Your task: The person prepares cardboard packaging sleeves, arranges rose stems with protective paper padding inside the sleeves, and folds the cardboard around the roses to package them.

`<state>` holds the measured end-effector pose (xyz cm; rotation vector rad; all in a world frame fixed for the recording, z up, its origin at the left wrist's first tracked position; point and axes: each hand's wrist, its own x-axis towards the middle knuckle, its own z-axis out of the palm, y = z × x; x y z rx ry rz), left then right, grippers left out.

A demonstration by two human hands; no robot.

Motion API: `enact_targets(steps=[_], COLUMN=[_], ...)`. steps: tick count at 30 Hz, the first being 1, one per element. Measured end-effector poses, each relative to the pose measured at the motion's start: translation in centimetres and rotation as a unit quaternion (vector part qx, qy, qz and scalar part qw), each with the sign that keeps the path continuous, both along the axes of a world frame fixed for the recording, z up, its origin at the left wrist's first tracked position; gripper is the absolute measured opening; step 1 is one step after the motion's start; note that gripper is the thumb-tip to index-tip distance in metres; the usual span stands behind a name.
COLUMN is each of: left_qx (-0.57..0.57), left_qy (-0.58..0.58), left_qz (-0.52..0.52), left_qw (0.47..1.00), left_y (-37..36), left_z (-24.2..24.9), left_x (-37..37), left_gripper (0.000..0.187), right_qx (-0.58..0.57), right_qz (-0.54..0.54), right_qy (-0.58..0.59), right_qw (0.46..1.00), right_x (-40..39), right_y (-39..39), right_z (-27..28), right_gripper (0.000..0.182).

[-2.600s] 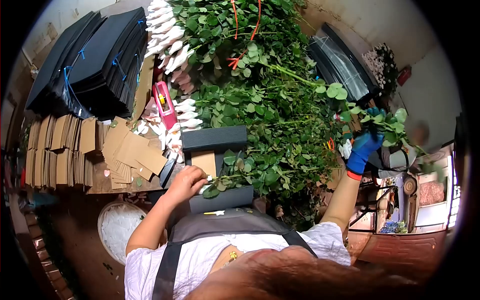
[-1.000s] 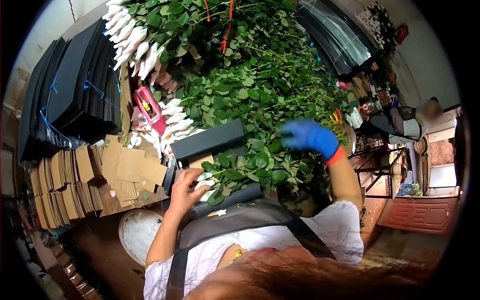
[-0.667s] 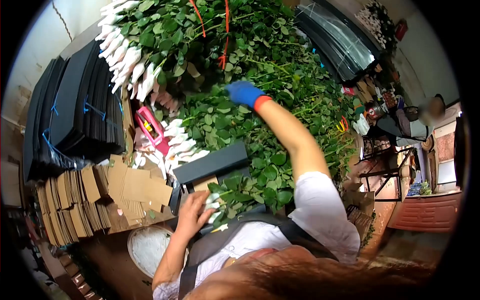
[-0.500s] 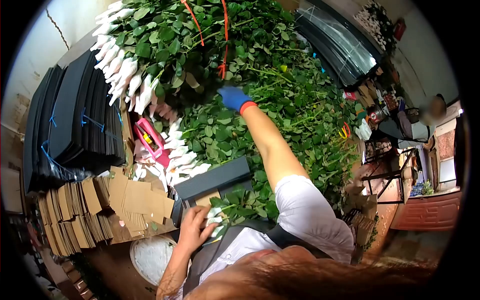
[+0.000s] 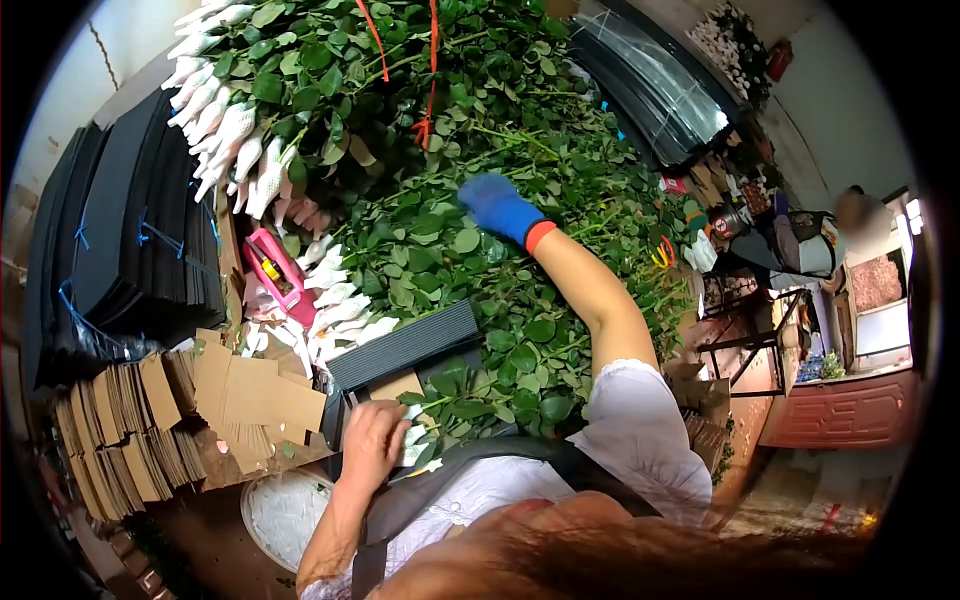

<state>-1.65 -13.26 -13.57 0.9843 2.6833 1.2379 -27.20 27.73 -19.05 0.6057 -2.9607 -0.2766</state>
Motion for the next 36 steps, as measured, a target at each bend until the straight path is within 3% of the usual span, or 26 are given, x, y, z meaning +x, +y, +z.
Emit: enact_targets(steps=[3, 4, 6, 9, 12, 13, 20, 23, 26, 28, 29, 32, 33, 34, 36], left_qx=[0.012, 0.018, 0.035, 0.047, 0.065, 0.064, 0.059, 0.06, 0.056, 0.053, 0.051, 0.047, 0.049, 0.048, 0.049], left_qy=[-0.029, -0.03, -0.03, -0.058, -0.069, -0.067, -0.091, -0.101, -0.102, -0.112, -0.113, -0.109, -0.102, -0.098, -0.099], left_qz=[0.004, 0.006, 0.009, 0.022, 0.035, 0.038, 0.037, 0.038, 0.039, 0.041, 0.041, 0.037, 0.036, 0.034, 0.033], left_qw=[1.0, 0.999, 0.999, 0.997, 0.995, 0.995, 0.993, 0.992, 0.992, 0.991, 0.991, 0.992, 0.993, 0.993, 0.993], left_y=[-0.1, -0.2, -0.1, -0.1, -0.1, -0.1, -0.2, -0.2, -0.3, -0.3, -0.2, -0.3, -0.1, -0.1, -0.1], left_z=[0.2, 0.0, -0.4, -0.8, -1.1, -1.1, -0.9, -0.7, -1.2, -1.4, -1.3, -0.9, -0.7, -0.5, -0.2], left_x=[0.1, 0.1, 0.4, 0.5, 0.6, 0.6, 0.4, 0.4, 0.4, 0.3, 0.3, 0.2, 0.1, 0.0, -0.1], left_gripper=[0.024, 0.024, 0.023, 0.019, 0.02, 0.02, 0.022, 0.022, 0.022, 0.023, 0.024, 0.024, 0.024, 0.023, 0.023], right_qx=[-0.1, -0.134, -0.304, -0.219, -0.34, -0.356, -0.111, 0.01, -0.089, -0.138, -0.115, 0.129, 0.068, 0.094, 0.047], right_qz=[-0.117, -0.128, -0.045, -0.031, -0.148, -0.138, 0.018, -0.039, -0.066, -0.017, -0.007, -0.002, -0.024, -0.002, 0.056], right_qy=[0.018, 0.094, 0.271, 0.239, 0.063, 0.014, 0.071, -0.069, 0.186, 0.365, 0.294, 0.109, 0.038, 0.041, 0.14], right_qw=[0.988, 0.978, 0.912, 0.945, 0.927, 0.924, 0.991, 0.997, 0.976, 0.92, 0.949, 0.986, 0.997, 0.995, 0.987], right_x=[1.8, 2.7, 4.2, 3.9, 4.9, 5.2, 0.6, -4.0, -5.8, -7.1, -8.2, -11.4, -10.6, -10.1, -8.1], right_y=[-2.0, -2.3, -1.6, 0.2, -0.2, -0.7, -3.4, -2.5, -3.2, -3.0, -2.1, 1.0, 1.3, 1.5, 0.6], right_z=[6.8, 9.4, 13.0, 11.4, 12.2, 12.3, 3.5, -0.9, 3.3, 6.1, 6.4, 4.5, 4.2, 3.8, 4.3], right_gripper=[0.015, 0.018, 0.026, 0.033, 0.035, 0.035, 0.03, 0.033, 0.033, 0.031, 0.031, 0.037, 0.045, 0.052, 0.047])
